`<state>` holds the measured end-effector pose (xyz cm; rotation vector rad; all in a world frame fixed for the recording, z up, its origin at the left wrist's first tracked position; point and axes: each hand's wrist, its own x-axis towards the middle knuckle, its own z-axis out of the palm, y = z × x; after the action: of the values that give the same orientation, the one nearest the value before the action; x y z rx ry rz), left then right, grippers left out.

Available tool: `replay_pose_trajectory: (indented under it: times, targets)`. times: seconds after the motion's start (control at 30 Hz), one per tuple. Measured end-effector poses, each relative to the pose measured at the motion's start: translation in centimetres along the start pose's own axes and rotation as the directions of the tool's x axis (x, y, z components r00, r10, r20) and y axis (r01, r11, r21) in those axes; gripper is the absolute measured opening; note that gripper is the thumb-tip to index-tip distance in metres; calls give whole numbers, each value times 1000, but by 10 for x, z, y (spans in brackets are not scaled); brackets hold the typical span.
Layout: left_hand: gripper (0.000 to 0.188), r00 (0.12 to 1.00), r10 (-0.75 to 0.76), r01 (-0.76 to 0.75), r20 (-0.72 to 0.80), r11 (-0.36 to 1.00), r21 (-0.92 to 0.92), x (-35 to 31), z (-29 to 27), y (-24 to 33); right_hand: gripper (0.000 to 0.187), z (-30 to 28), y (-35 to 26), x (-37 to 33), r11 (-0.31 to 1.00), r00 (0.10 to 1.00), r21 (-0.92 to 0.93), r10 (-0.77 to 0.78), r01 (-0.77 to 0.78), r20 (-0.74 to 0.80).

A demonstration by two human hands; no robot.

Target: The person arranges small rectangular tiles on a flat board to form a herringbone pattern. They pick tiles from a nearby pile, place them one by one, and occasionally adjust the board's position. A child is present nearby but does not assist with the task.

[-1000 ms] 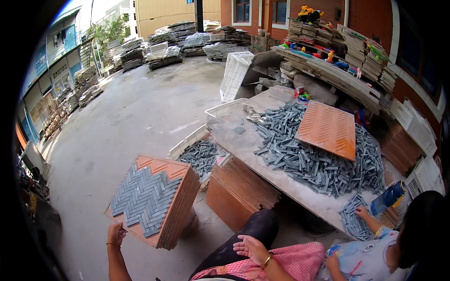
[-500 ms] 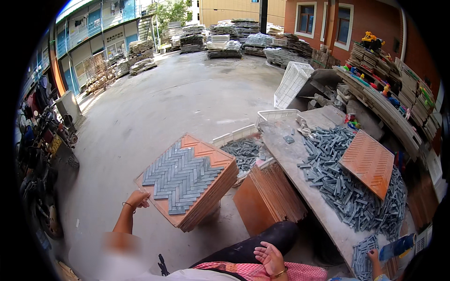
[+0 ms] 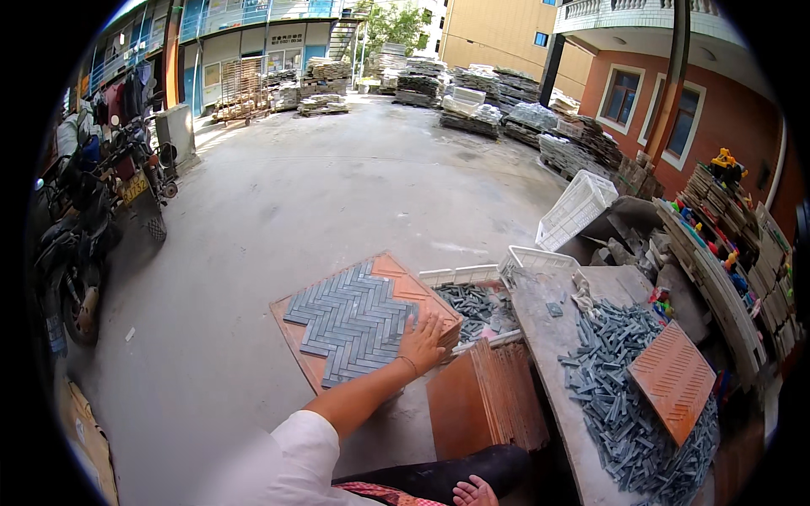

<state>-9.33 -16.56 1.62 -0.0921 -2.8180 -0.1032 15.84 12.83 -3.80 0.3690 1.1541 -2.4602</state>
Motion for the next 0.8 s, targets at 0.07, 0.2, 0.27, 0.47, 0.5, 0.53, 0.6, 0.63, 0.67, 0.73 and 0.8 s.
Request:
replay_pose_trajectory:
  times: [0.07, 0.2, 0.27, 0.47, 0.5, 0.53, 0.6, 0.63, 0.67, 0.73, 0.8]
  targets:
    - [68, 998, -62, 62, -1, 997, -38, 0, 17, -6, 46, -6, 1, -3, 1000, 1000, 22, -4, 4, -2]
    - [64, 999, -49, 49, -14, 999, 11, -1, 21, -2, 45, -5, -1, -10, 1000, 1000, 12, -15, 16, -9]
    - [63, 998, -67, 69, 20, 994, -82, 1, 6, 4, 45, -4, -4, -15, 1000, 999, -15, -28, 28, -24]
    - [71, 989, -33, 49, 146, 993, -108, 16, 1, -5, 39, 1, -22, 0, 999, 998, -32, -29, 28, -52]
    - [72, 990, -20, 43, 137, 985, -168, 16, -8, -8, 39, -2, -16, -3, 998, 997, -41, -41, 39, -60]
    - [73, 992, -5, 34, 128, 973, -230, 21, -12, -13, 39, -3, -14, -7, 997, 996, -50, -57, 54, -70]
    - [74, 991, 0, 30, 133, 974, -225, 16, -12, -45, 37, 9, -8, -7, 999, 999, -11, -35, 35, -37]
    - [74, 987, 37, -6, 159, 982, -191, 17, -15, -47, 39, 8, -5, -4, 1000, 999, -8, -28, 27, -30]
    - [74, 980, 77, -45, 181, 984, -174, 20, -15, -45, 41, 8, -4, -4, 1000, 999, -17, -26, 25, -33]
    - [73, 968, 211, -187, 138, 968, -167, 38, 3, -45, 41, 4, -5, -5, 1000, 998, -17, -24, 23, -57]
    - [72, 947, 288, -267, 139, 952, -151, 62, 9, -36, 40, 1, -4, -5, 1000, 997, -12, -28, 27, -70]
